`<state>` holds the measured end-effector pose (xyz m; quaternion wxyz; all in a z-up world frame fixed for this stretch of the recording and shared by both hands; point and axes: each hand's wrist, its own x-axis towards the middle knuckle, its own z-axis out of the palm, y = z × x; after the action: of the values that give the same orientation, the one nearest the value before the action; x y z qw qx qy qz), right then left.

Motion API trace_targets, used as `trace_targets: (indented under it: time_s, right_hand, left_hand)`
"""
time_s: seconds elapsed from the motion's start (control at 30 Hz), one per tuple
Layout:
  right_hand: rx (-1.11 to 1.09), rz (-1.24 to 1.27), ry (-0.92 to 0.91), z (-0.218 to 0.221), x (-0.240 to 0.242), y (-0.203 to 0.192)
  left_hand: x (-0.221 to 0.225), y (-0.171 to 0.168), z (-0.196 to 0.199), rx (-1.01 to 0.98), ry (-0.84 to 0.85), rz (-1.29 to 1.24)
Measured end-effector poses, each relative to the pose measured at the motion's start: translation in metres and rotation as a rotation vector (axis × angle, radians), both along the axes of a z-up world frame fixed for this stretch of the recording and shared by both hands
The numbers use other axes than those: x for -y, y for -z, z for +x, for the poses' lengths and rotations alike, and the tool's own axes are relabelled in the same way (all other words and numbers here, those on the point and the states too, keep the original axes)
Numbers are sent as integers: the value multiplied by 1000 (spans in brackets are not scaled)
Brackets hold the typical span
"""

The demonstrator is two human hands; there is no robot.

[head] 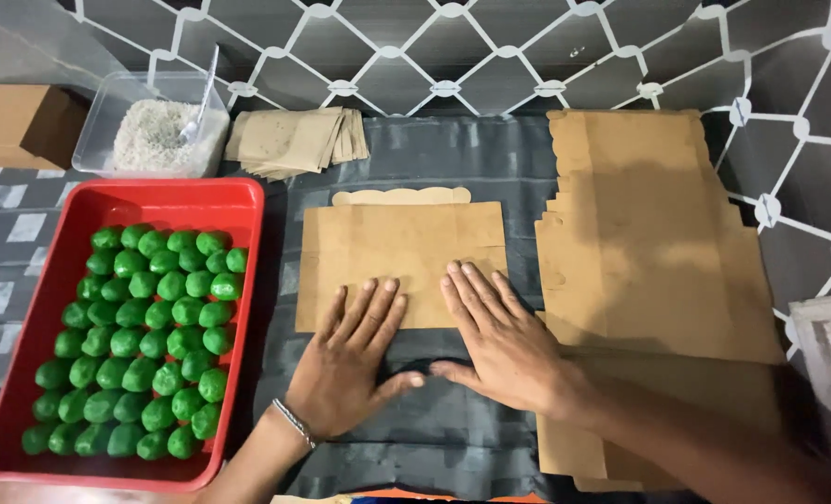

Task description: Folding flat cardboard templates into boxes on a work surface.

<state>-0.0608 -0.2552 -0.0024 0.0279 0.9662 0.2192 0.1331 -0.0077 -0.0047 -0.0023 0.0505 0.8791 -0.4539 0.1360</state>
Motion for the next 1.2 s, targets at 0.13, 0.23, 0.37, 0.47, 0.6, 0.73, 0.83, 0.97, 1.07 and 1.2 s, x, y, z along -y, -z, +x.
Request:
trace_targets:
  time_s: [0.13, 0.23, 0.37, 0.47, 0.6, 0.73, 0.83, 0.97, 1.07, 1.2]
  right_hand:
    - [-3, -28, -14, 3, 6, -1]
    - [25, -88, -7, 4, 6, -5]
    - [-95, 18, -44, 10, 4, -15]
    - [-209, 115, -163, 15, -13, -26]
    - [-205, 192, -295, 15, -30, -7]
    - [-31, -10, -223, 10, -19, 7]
    - [99, -152, -96, 2, -1, 20]
    - [43, -121, -12, 2, 6, 10]
    - [62, -189, -69, 16, -8, -11]
    - [4, -59, -253, 29, -32, -14]
  left_hand:
    - [-12, 12, 8, 98, -145, 136]
    - [-16, 15, 7, 86, -263, 33]
    - [1, 2, 5, 28, -159, -64]
    - [1, 6, 5, -24, -11, -80]
    - [-9, 11, 9, -72, -9, -135]
    - [-14, 9, 9, -70, -27, -129]
    - [-14, 8, 6, -72, -38, -157]
    - [-12, 7, 5, -62, -43, -118]
    - [-9, 6, 7, -53, -55, -98]
    - [-9, 4, 6, -53, -51, -98]
